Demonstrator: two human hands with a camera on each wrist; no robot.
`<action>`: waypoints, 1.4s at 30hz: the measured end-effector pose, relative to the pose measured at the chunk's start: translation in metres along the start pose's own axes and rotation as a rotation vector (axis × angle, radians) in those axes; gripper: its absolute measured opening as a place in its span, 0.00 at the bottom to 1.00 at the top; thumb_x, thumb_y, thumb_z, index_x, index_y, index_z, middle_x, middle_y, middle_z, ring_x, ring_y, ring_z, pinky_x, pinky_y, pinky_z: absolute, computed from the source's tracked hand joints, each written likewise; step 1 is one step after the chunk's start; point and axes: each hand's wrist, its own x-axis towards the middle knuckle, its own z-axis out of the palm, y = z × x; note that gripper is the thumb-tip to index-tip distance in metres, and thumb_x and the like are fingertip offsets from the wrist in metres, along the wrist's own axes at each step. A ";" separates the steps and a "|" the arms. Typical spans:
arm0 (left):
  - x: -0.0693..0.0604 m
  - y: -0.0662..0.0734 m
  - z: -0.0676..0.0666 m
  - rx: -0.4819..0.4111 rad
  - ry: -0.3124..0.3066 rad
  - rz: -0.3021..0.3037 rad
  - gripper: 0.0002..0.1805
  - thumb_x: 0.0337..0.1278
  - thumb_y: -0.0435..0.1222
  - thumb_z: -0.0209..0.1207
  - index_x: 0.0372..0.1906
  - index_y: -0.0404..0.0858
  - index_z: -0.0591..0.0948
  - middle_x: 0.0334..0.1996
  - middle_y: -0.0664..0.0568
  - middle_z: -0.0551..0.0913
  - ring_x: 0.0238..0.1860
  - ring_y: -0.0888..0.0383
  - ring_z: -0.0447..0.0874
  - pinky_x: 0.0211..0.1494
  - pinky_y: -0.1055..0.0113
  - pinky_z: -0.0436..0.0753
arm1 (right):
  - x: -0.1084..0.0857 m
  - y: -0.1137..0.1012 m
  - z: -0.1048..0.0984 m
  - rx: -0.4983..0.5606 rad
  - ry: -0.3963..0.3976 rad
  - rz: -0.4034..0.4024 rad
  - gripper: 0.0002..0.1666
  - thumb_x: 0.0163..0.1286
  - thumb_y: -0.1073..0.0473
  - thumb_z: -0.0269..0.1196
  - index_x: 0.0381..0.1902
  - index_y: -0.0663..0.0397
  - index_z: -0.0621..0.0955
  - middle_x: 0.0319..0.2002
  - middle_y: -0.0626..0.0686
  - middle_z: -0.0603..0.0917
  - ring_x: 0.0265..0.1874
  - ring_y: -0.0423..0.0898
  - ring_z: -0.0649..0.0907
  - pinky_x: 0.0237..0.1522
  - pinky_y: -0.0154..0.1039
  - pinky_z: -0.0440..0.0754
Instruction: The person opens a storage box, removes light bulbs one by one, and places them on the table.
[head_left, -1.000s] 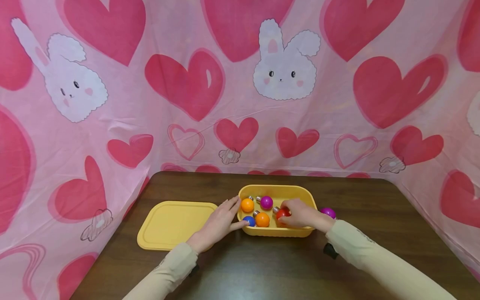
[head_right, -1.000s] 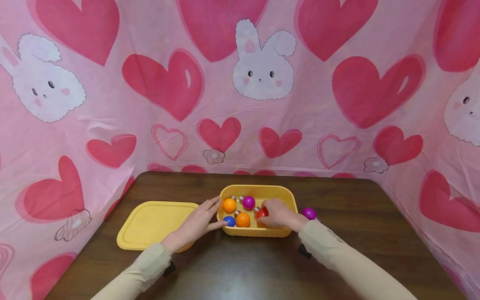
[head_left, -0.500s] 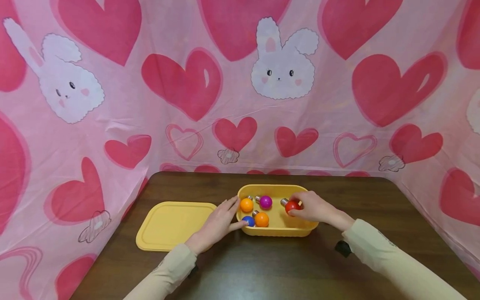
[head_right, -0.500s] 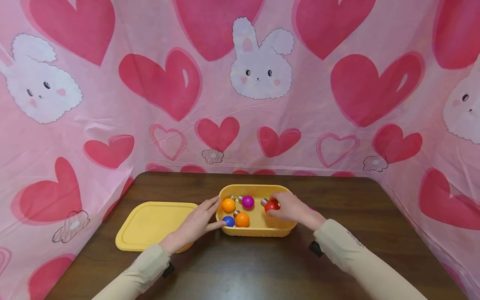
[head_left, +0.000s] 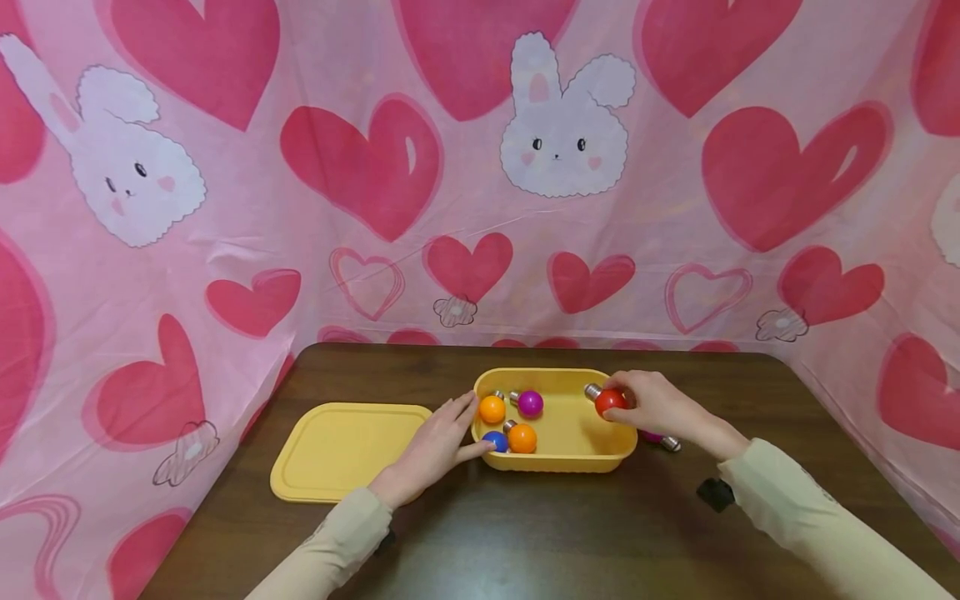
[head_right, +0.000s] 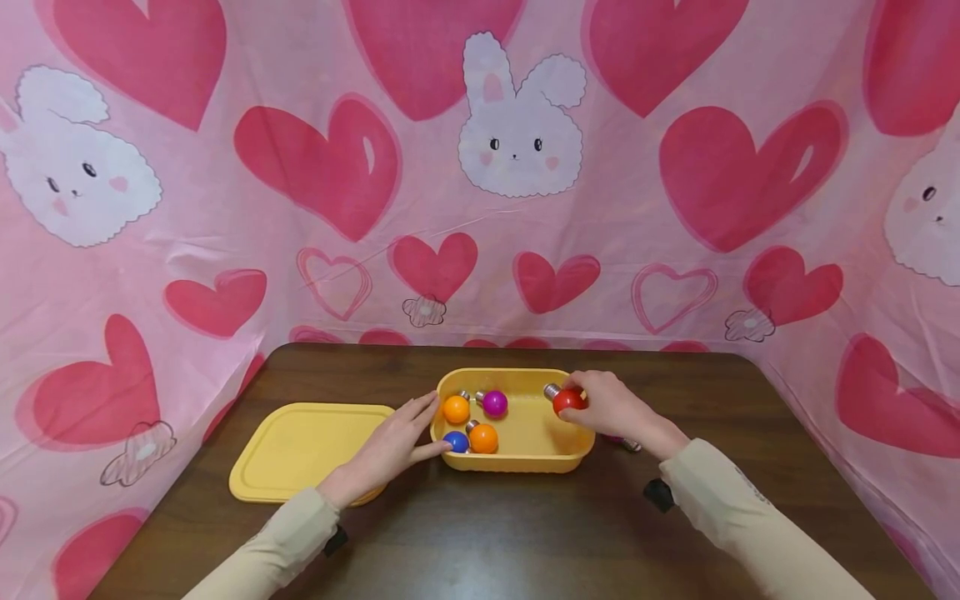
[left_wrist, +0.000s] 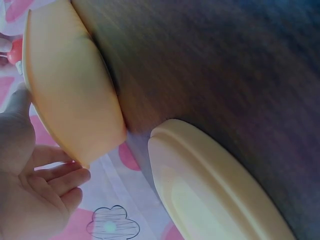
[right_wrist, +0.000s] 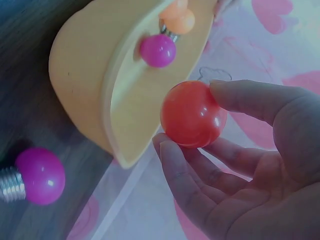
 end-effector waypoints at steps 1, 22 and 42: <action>0.000 0.000 0.000 -0.001 0.001 0.002 0.44 0.63 0.60 0.56 0.74 0.36 0.65 0.75 0.42 0.65 0.72 0.41 0.68 0.74 0.47 0.70 | -0.001 0.002 -0.002 0.000 0.009 0.001 0.20 0.58 0.55 0.73 0.44 0.61 0.83 0.37 0.53 0.86 0.34 0.45 0.81 0.41 0.44 0.88; 0.000 0.001 -0.001 0.011 0.006 0.004 0.44 0.62 0.59 0.58 0.73 0.35 0.65 0.74 0.41 0.66 0.72 0.41 0.69 0.74 0.48 0.70 | -0.022 0.038 -0.018 -0.008 0.083 0.067 0.19 0.57 0.57 0.73 0.43 0.62 0.83 0.36 0.54 0.87 0.34 0.48 0.83 0.39 0.47 0.87; 0.001 0.001 -0.003 0.009 -0.022 -0.014 0.44 0.63 0.60 0.57 0.74 0.36 0.65 0.75 0.42 0.65 0.73 0.41 0.67 0.74 0.48 0.70 | -0.043 0.089 -0.015 -0.040 0.054 0.191 0.22 0.55 0.55 0.73 0.42 0.65 0.82 0.36 0.60 0.87 0.34 0.51 0.82 0.38 0.49 0.84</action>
